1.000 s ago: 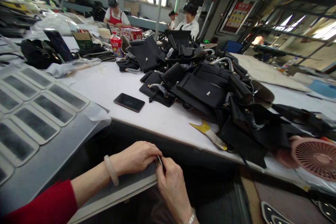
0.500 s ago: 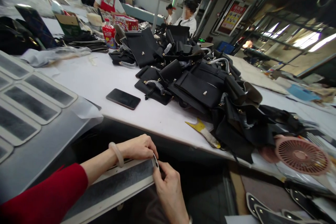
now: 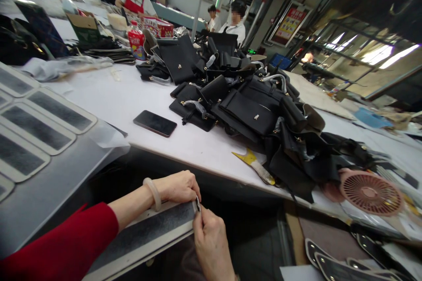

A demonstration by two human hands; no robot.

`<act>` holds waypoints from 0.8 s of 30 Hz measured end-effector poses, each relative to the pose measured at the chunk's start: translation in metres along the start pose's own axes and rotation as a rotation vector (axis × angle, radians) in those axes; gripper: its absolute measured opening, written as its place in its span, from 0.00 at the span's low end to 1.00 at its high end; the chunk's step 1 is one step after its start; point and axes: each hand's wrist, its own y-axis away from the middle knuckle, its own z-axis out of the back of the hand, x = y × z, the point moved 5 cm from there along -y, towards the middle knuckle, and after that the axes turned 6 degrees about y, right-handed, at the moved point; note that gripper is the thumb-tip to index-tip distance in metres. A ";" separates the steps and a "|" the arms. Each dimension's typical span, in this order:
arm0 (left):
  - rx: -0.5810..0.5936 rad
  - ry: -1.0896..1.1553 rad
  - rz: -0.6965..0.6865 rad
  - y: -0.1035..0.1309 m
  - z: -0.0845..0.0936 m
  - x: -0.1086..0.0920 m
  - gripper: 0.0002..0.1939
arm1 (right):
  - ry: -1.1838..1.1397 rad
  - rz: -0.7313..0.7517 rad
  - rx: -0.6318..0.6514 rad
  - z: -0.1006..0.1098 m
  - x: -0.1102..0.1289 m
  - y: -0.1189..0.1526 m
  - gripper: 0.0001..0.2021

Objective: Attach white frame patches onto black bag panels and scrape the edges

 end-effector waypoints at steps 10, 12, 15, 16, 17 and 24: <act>-0.014 0.097 -0.004 0.011 0.005 0.005 0.20 | -0.179 -0.017 0.020 0.003 -0.004 -0.007 0.24; -0.009 0.106 -0.002 0.023 0.012 0.003 0.22 | -0.329 -0.118 0.053 0.001 -0.015 -0.013 0.28; -0.087 0.115 0.030 0.058 0.029 0.006 0.24 | -0.569 -0.254 0.111 -0.006 -0.026 -0.020 0.30; -0.144 0.129 0.058 0.075 0.035 0.010 0.24 | -0.629 -0.261 0.131 -0.008 -0.025 -0.021 0.28; -0.228 0.170 0.102 0.093 0.040 0.018 0.24 | -0.682 -0.258 0.150 -0.010 -0.024 -0.023 0.26; -1.011 1.058 0.268 0.228 -0.007 0.121 0.33 | -0.931 -0.316 0.344 -0.019 -0.012 -0.018 0.20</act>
